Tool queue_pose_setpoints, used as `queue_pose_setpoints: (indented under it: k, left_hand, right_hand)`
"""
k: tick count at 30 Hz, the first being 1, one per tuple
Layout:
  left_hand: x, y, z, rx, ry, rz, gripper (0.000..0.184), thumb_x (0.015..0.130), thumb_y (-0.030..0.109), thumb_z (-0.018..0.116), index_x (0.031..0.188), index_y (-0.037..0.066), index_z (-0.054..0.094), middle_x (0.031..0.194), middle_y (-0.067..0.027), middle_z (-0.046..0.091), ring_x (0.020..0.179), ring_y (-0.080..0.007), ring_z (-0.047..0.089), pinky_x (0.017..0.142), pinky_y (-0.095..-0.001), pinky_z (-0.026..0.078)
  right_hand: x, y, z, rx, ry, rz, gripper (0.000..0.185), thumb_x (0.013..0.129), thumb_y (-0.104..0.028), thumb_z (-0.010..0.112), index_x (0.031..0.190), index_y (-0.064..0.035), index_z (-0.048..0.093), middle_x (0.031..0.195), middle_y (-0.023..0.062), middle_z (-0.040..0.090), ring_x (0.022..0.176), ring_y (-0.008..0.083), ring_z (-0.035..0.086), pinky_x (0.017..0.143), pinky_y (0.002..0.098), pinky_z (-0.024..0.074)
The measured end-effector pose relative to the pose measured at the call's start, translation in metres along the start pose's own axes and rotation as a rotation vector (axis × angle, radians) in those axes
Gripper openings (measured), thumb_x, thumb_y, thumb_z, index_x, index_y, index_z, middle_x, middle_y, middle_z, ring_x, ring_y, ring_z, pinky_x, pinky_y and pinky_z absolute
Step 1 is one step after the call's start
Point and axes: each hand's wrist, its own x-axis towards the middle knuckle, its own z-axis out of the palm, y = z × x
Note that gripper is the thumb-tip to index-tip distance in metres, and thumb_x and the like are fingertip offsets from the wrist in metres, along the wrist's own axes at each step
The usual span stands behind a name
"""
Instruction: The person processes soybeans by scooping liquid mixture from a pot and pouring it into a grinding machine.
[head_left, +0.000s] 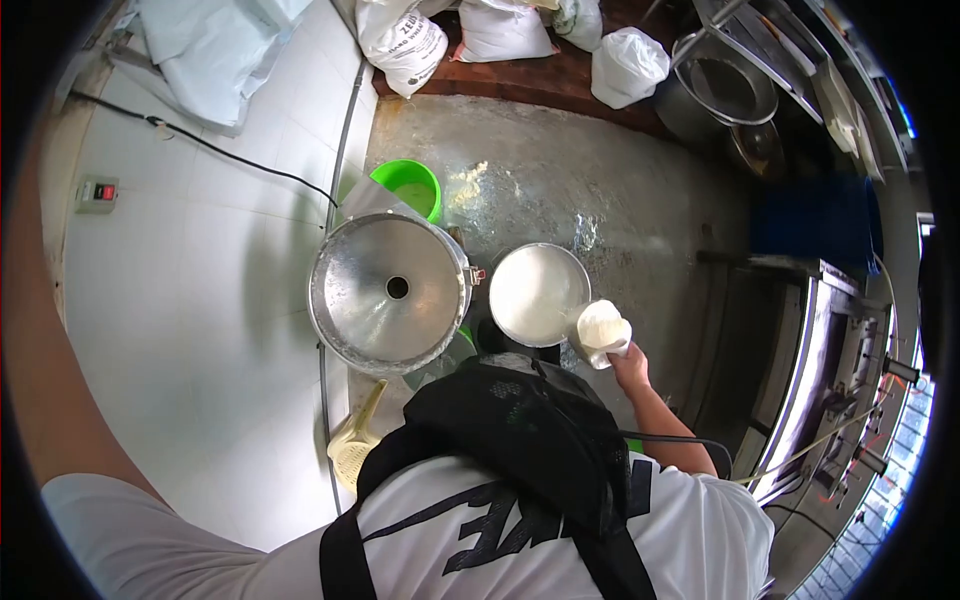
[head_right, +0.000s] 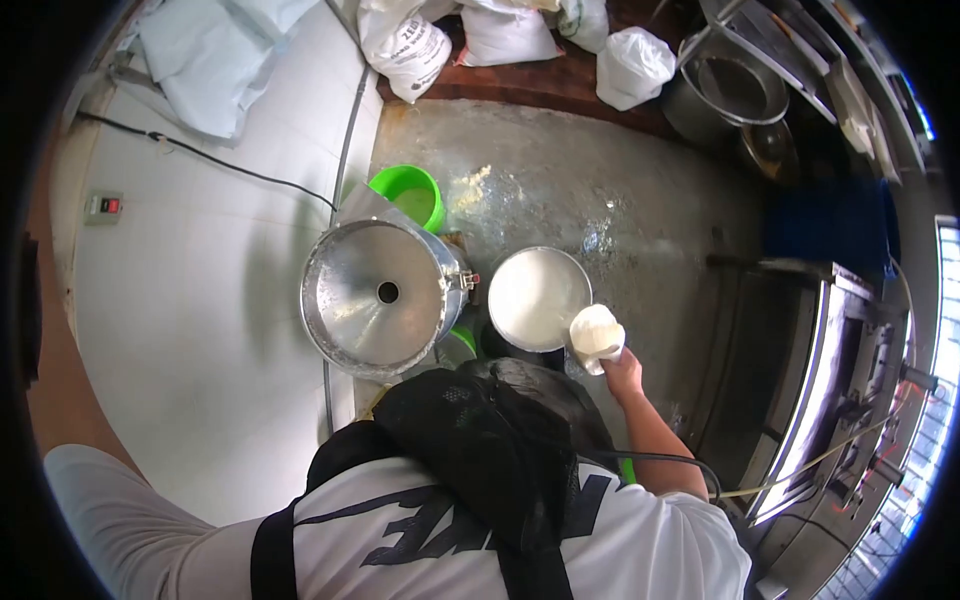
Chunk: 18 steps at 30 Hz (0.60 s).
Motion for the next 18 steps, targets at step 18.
queue_pose_setpoints:
  k: [18]
  left_hand:
    - [-0.594, 0.353, -0.316, -1.686, -1.293, -1.123, 0.094, 0.096, 0.042, 0.074, 0.155, -0.014, 0.027, 0.157, -0.0356, 0.040, 0.147, -0.0453, 0.041, 0.120, -0.0470, 0.035]
  right_hand:
    - [0.049, 0.005, 0.007, -0.130, -0.090, -0.272, 0.039, 0.088, -0.035, 0.070, 0.109, -0.0026, 0.072, 0.107, 0.0249, 0.073, 0.106, 0.0426, 0.070, 0.091, 0.0485, 0.0539]
